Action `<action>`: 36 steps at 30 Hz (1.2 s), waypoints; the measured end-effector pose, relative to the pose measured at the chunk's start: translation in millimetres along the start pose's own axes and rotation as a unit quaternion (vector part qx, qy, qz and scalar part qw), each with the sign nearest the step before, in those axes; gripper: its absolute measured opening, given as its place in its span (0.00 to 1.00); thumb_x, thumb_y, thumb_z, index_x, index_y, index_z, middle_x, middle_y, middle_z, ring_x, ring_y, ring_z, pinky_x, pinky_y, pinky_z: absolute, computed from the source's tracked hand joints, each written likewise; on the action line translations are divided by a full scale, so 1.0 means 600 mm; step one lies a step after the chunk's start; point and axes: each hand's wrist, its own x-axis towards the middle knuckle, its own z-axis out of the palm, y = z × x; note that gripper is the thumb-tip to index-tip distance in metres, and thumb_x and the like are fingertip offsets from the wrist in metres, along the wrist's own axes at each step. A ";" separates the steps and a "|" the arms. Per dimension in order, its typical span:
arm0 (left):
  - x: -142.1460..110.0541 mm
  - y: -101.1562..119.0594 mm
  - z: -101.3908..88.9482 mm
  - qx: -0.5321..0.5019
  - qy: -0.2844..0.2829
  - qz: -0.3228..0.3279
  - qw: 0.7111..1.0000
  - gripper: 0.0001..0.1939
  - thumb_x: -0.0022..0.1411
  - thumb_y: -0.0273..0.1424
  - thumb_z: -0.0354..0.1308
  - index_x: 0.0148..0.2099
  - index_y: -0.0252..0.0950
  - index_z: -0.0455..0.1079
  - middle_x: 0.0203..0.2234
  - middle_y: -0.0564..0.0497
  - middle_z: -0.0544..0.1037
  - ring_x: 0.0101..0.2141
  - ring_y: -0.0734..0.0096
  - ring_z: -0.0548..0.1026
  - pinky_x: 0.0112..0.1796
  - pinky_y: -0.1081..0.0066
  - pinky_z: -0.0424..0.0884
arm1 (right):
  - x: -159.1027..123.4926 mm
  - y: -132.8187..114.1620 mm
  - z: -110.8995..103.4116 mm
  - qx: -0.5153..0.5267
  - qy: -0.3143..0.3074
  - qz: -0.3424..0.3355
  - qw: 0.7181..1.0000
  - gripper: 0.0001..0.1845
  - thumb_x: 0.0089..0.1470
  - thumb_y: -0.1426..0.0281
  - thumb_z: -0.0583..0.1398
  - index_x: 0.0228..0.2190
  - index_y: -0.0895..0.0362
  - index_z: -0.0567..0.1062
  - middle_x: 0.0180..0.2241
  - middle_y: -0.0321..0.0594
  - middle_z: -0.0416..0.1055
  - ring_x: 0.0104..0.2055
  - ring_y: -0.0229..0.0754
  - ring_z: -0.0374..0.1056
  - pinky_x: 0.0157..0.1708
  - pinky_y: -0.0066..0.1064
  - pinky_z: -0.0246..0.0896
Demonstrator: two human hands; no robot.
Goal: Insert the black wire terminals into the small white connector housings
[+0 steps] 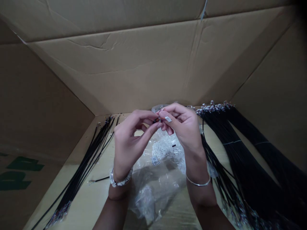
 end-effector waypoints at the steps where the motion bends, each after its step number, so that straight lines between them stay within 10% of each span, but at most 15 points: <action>1: 0.000 -0.001 0.001 0.008 0.006 0.000 1.000 0.11 0.61 0.26 0.71 0.45 0.38 0.77 0.35 0.53 0.81 0.32 0.76 0.80 0.31 0.78 0.78 | -0.001 -0.002 0.001 -0.013 0.010 -0.003 1.000 0.09 0.55 0.65 0.72 0.30 0.56 0.80 0.20 0.30 0.73 0.18 0.30 0.64 0.16 0.21 0.57; 20: 0.008 0.001 -0.006 -0.110 -0.058 -0.164 0.979 0.08 0.71 0.36 0.61 0.45 0.37 0.76 0.26 0.53 0.76 0.24 0.77 0.72 0.23 0.78 0.67 | -0.005 -0.002 0.001 -0.035 0.002 -0.016 0.999 0.07 0.58 0.66 0.70 0.32 0.56 0.80 0.20 0.30 0.72 0.20 0.30 0.64 0.18 0.22 0.56; 36: 0.009 0.000 -0.011 -0.078 -0.039 -0.175 0.981 0.09 0.65 0.36 0.68 0.37 0.35 0.77 0.25 0.52 0.77 0.24 0.77 0.72 0.25 0.76 0.67 | -0.003 0.001 -0.002 0.011 -0.035 0.034 0.999 0.07 0.55 0.68 0.72 0.32 0.56 0.80 0.22 0.31 0.75 0.20 0.29 0.64 0.16 0.21 0.53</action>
